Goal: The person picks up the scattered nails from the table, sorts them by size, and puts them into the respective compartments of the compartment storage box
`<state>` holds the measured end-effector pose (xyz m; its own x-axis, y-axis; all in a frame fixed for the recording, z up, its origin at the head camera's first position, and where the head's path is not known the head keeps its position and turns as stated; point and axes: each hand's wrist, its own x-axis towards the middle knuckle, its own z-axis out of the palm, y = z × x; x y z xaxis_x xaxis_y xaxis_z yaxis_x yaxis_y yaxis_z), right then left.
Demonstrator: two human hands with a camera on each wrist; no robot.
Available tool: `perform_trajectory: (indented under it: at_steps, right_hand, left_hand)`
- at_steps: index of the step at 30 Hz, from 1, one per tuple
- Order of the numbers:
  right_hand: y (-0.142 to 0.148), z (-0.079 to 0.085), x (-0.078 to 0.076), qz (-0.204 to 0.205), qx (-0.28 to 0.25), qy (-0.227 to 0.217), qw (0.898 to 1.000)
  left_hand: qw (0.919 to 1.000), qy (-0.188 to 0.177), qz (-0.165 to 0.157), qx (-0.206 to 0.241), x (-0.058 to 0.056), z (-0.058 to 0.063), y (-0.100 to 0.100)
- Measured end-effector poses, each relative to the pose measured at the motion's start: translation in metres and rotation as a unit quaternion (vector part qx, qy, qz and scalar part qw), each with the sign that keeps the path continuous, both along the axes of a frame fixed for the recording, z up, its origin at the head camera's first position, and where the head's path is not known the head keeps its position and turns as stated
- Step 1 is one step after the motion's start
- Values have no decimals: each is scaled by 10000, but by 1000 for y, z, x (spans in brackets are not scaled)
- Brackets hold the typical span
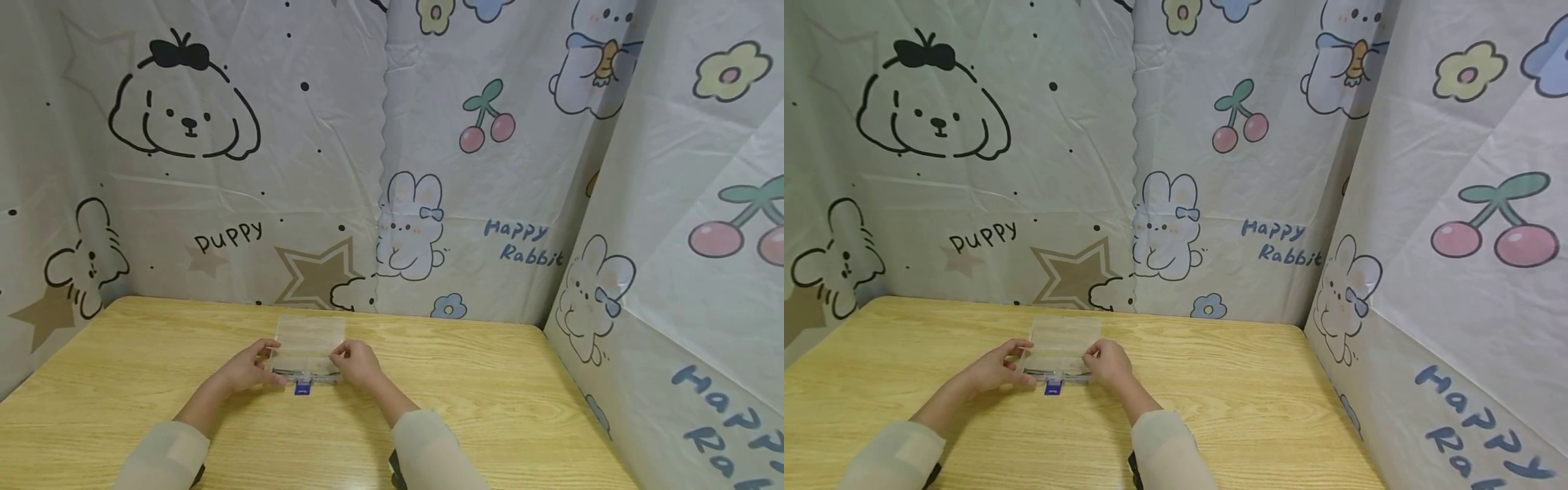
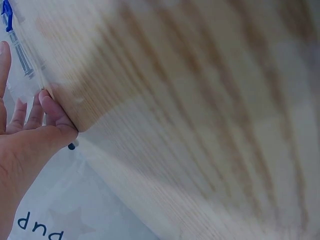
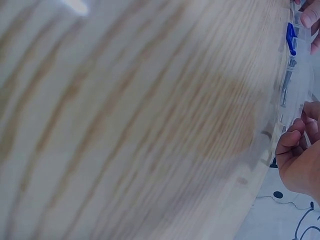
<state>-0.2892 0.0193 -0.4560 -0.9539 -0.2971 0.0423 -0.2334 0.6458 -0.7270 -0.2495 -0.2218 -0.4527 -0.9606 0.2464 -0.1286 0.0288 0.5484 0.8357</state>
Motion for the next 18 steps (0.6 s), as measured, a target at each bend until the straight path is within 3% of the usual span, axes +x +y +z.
perform_trajectory:
  at_steps: [10, 18]
  right_hand:
    - [9, 3, -2, -44, -245, -11, 9997]
    - [33, 12, -4, -637, 339, 516, 9961]
  left_hand:
    - [10000, -6, 23, -5, 1, 0, 0]
    - [9998, -151, -10, 134, 1, -1, 0]
